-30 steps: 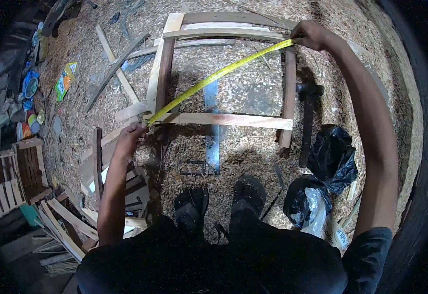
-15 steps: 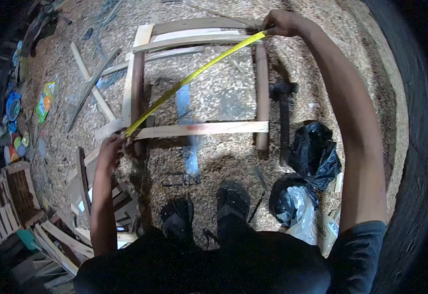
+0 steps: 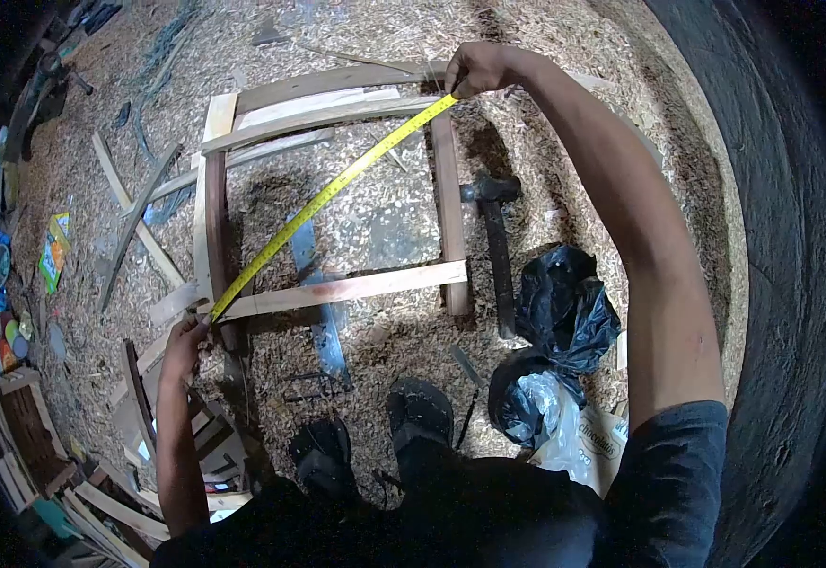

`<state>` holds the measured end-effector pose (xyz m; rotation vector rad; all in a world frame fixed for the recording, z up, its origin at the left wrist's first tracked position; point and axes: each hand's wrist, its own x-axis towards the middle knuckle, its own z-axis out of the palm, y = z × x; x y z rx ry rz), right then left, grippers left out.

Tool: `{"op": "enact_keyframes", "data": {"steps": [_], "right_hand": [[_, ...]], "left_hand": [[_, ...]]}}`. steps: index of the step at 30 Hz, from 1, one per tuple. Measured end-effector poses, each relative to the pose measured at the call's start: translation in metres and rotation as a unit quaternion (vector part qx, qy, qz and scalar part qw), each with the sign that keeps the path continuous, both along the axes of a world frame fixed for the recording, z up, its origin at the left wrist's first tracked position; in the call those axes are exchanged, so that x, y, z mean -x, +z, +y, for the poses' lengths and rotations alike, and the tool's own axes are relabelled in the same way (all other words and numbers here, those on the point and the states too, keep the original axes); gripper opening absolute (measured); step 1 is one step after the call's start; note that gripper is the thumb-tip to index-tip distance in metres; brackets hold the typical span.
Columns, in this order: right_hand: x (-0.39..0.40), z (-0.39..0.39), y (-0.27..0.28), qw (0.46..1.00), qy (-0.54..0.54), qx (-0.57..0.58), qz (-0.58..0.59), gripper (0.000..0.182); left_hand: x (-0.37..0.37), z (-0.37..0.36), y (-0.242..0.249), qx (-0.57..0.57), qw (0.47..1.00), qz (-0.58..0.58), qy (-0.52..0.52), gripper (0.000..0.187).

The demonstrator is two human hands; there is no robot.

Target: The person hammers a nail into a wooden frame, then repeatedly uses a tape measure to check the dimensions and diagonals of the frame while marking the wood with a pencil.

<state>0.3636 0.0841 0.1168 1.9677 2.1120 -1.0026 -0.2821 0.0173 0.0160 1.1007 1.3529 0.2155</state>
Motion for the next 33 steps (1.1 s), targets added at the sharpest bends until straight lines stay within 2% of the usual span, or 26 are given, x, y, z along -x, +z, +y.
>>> {"op": "enact_keyframes", "data": {"steps": [6,13,20,23,33], "right_hand": [[-0.003,0.004,-0.01,0.999,-0.017,-0.03,0.028,0.021],[-0.001,0.014,-0.023,0.998,-0.041,0.003,0.05,0.017],[-0.008,0.02,-0.031,0.999,-0.015,0.001,0.044,0.016],[-0.008,0.015,-0.031,0.997,-0.043,-0.004,0.067,0.016],[-0.003,0.004,-0.027,0.997,-0.035,-0.038,0.062,0.014]], "left_hand": [[-0.011,-0.002,0.004,0.004,1.0,-0.011,0.018,0.017],[-0.012,-0.001,0.011,0.011,1.0,0.019,0.005,0.016],[-0.008,-0.002,0.005,-0.008,1.0,0.027,-0.004,0.016],[-0.012,-0.002,0.011,0.001,1.0,0.027,0.001,0.017],[-0.011,-0.004,0.008,0.008,0.999,0.026,0.03,0.014]]}}
